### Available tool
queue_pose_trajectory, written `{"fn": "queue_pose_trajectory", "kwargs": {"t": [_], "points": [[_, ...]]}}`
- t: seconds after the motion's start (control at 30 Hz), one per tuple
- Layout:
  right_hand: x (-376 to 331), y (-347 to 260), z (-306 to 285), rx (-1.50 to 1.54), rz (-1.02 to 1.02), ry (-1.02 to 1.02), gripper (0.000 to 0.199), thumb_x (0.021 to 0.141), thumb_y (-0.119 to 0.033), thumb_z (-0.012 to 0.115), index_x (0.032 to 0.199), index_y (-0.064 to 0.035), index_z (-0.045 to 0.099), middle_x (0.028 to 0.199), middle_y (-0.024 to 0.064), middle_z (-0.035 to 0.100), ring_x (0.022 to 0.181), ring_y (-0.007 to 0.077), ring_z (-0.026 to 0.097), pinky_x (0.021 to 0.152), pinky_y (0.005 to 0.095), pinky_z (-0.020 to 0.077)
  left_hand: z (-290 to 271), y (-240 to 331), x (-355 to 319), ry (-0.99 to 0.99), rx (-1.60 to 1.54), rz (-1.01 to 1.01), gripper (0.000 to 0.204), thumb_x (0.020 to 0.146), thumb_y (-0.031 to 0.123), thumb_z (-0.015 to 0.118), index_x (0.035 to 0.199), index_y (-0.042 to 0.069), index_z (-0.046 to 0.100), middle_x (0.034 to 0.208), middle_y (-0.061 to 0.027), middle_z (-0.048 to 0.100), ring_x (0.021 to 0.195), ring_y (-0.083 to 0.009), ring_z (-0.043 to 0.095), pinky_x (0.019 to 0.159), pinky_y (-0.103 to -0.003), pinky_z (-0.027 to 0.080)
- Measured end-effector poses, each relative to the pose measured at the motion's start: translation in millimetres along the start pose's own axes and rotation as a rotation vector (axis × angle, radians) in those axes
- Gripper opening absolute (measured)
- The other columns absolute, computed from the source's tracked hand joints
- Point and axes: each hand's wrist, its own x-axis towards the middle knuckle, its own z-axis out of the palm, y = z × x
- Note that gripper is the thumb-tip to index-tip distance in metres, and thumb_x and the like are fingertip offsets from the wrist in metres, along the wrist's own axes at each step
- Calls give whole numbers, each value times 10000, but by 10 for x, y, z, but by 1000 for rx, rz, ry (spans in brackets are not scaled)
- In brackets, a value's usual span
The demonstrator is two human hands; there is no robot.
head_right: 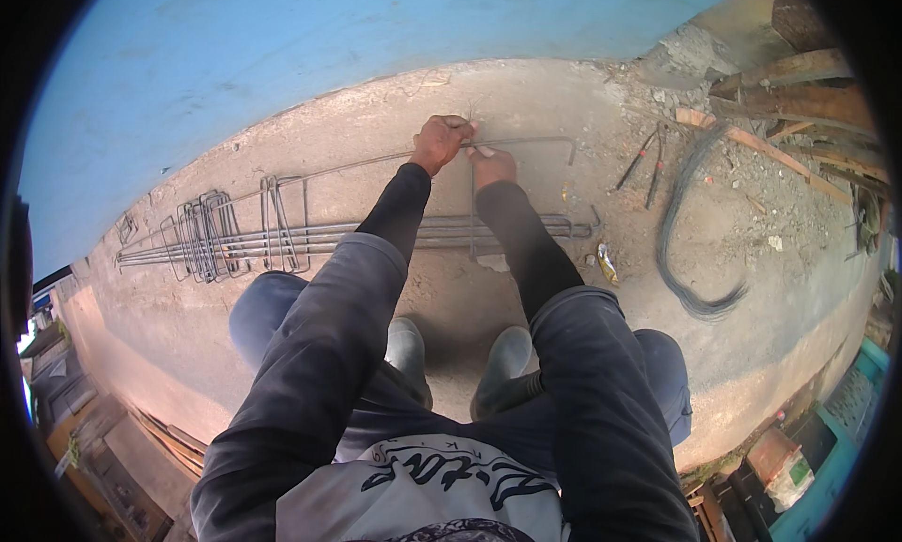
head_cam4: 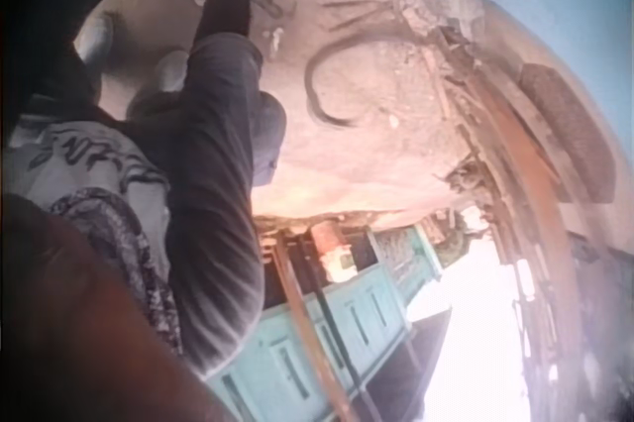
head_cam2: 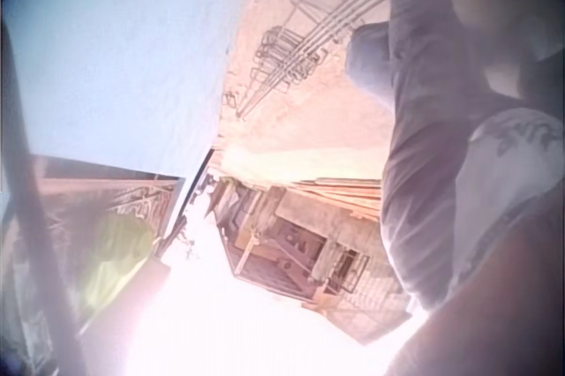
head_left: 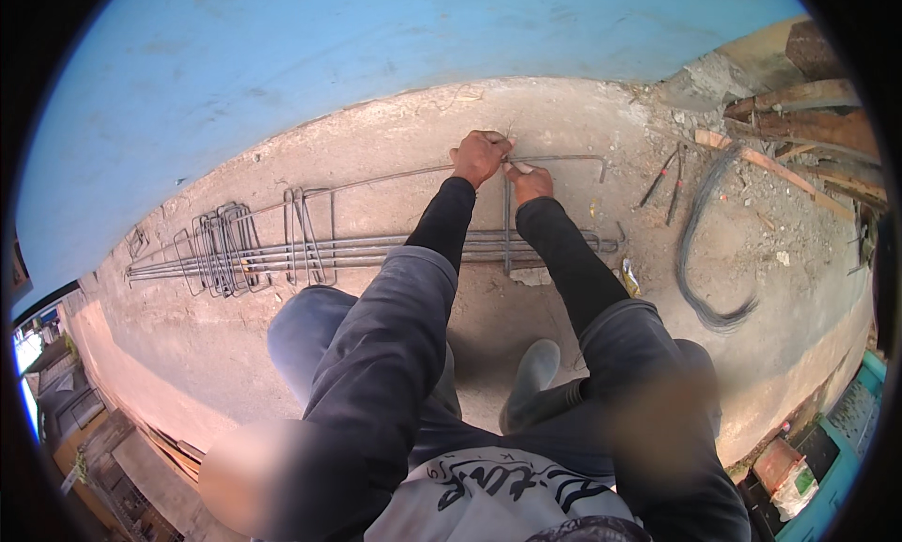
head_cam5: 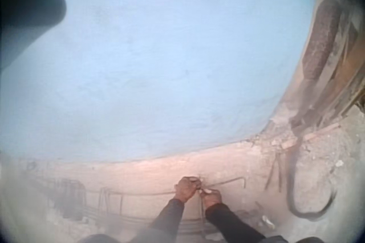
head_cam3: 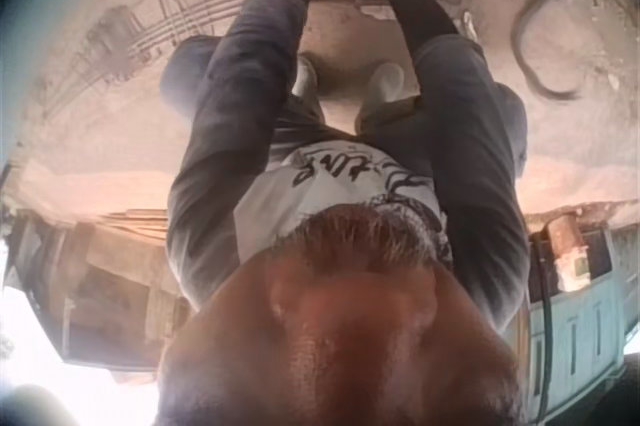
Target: The person assembles a rebar cage by arranging metal bars and tying them together with wire. They use pliers to twist the wire and secure the structure.
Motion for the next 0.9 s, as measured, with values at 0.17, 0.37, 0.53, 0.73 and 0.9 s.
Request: {"fn": "queue_pose_trajectory", "kwargs": {"t": [0.17,0.37,0.53,0.73,0.9], "points": [[-145,-340,-28,-174,94,-35,392,856,-247,691,1096,62,698,1044,245,715,993,333,691,866,379,492,186,75,-319,460,-114,65,236,915,220,663,877,-2,737,734,-157,684,705,-290,658,648,-391,483],[-58,-152,-80,18,74,-17,502,857,-270,727,1154,127,646,1135,263,684,1071,328,652,929,364,477,690,-8,-703,586,-930,-316,286,978,239,625,991,-39,691,905,-73,694,756,-170,591,677,-351,482],[-84,-220,-35,22,111,15,481,861,-221,718,1191,117,625,1101,265,690,1034,331,672,899,372,502,763,-141,-658,576,-1233,-525,155,971,111,620,963,-36,671,851,-81,663,702,-149,586,631,-300,472],[-159,-298,71,16,135,63,488,847,-222,741,1185,113,633,1115,261,687,1056,325,666,915,367,498,759,-576,-623,265,-936,-264,227,986,206,604,1037,-4,673,896,-83,693,743,-198,630,692,-330,499],[-4,-118,35,-108,104,87,499,836,-231,761,1179,111,641,1145,260,681,1072,316,667,925,349,500,702,-557,-515,132,-741,-271,204,970,176,591,1074,24,679,873,-70,695,711,-208,622,681,-345,489]]}}
